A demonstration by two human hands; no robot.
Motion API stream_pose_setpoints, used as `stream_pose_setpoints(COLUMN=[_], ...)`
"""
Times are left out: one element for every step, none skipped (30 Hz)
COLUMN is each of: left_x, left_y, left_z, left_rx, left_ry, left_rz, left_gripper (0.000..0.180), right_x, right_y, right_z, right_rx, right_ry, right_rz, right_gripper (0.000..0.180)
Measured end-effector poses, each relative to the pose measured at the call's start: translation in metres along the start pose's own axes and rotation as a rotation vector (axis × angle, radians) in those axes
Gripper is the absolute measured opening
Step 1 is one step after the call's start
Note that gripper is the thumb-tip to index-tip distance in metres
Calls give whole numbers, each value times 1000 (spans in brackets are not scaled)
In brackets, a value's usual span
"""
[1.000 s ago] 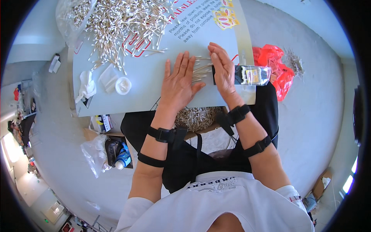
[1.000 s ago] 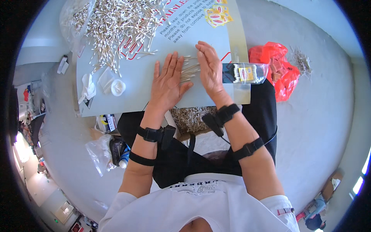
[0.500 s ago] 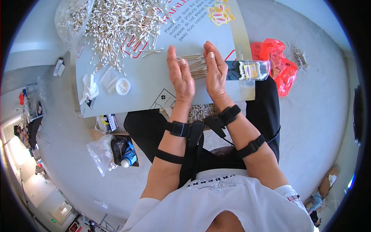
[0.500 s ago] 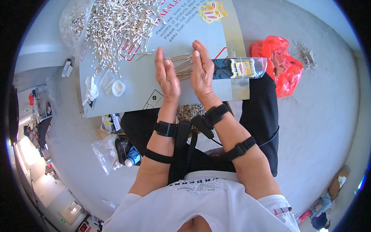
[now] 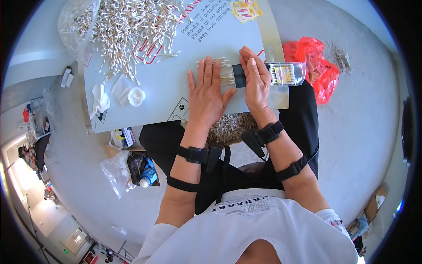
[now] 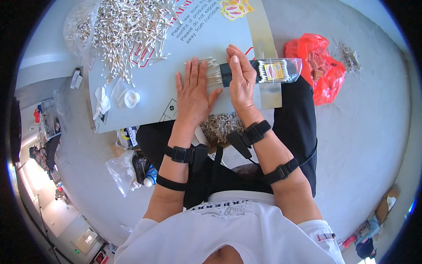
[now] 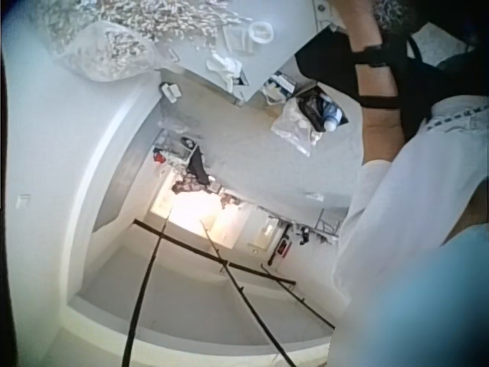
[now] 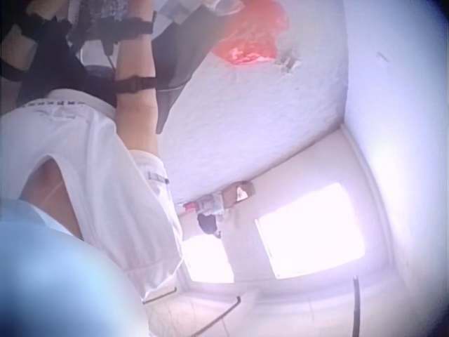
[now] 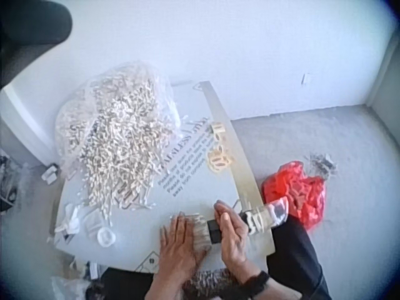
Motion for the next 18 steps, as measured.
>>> stream_pose_setpoints(left_x=[-1, -3, -5, -7, -8, -7, -6, -6, -7, -7, -8, -10, -12, -13, -16, -17, -17, -18], left_y=[0, 0, 2, 4, 5, 11, 16, 16, 19, 23, 23, 23, 24, 23, 21, 19, 19, 19], left_z=[0, 0, 0, 0, 2, 4, 5, 6, 4, 2, 1, 0, 0, 1, 2, 3, 4, 3], left_rx=[-22, -23, -56, -88, -90, -23, 45, 45, 95, 145, 144, 143, 142, 141, 152, 163, 163, 159], left_ry=[-2, -2, 3, 7, 7, -12, -31, -33, -53, -74, -74, -75, -76, -76, -68, -60, -61, -71], left_rz=[-2, -1, -47, -93, -93, -162, -230, -229, -243, -257, -255, -266, -276, -276, -254, -232, -231, -213], left_gripper=[79, 79, 74, 70, 70, 58, 48, 48, 37, 27, 27, 22, 18, 18, 19, 19, 19, 20], right_x=[1, 1, 0, -1, -2, -2, -2, -3, -3, -3, -3, -2, -2, -2, -2, -2, -2, -2], right_y=[-1, 0, -1, -2, -1, 0, 0, 2, 3, 5, 6, 6, 5, 5, 5, 4, 4, 4], right_z=[1, 2, 2, 3, 3, 4, 5, 4, 2, 1, 0, 1, 1, 1, 1, 1, 1, 1], right_rx=[-3, -3, 88, 178, 177, 206, 236, 237, 214, 192, 192, 207, 223, 222, 213, 204, 204, 220], right_ry=[5, 4, 11, 18, 18, 20, 22, 21, 18, 14, 14, 5, -3, -4, 11, 26, 26, 41], right_rz=[6, 5, 38, 71, 71, 81, 92, 89, 80, 70, 68, 73, 78, 79, 81, 83, 82, 81], right_gripper=[33, 33, 31, 29, 29, 28, 26, 26, 21, 17, 17, 19, 20, 20, 19, 19, 19, 16])
Point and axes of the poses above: each hand's wrist, its own x-axis away from the middle knuckle, its own y-axis out of the back of the hand, z = x × y, the point moved 6 cm from there along -x, towards the middle knuckle, and after that the axes turned 8 degrees about y, right-handed, at the moved point
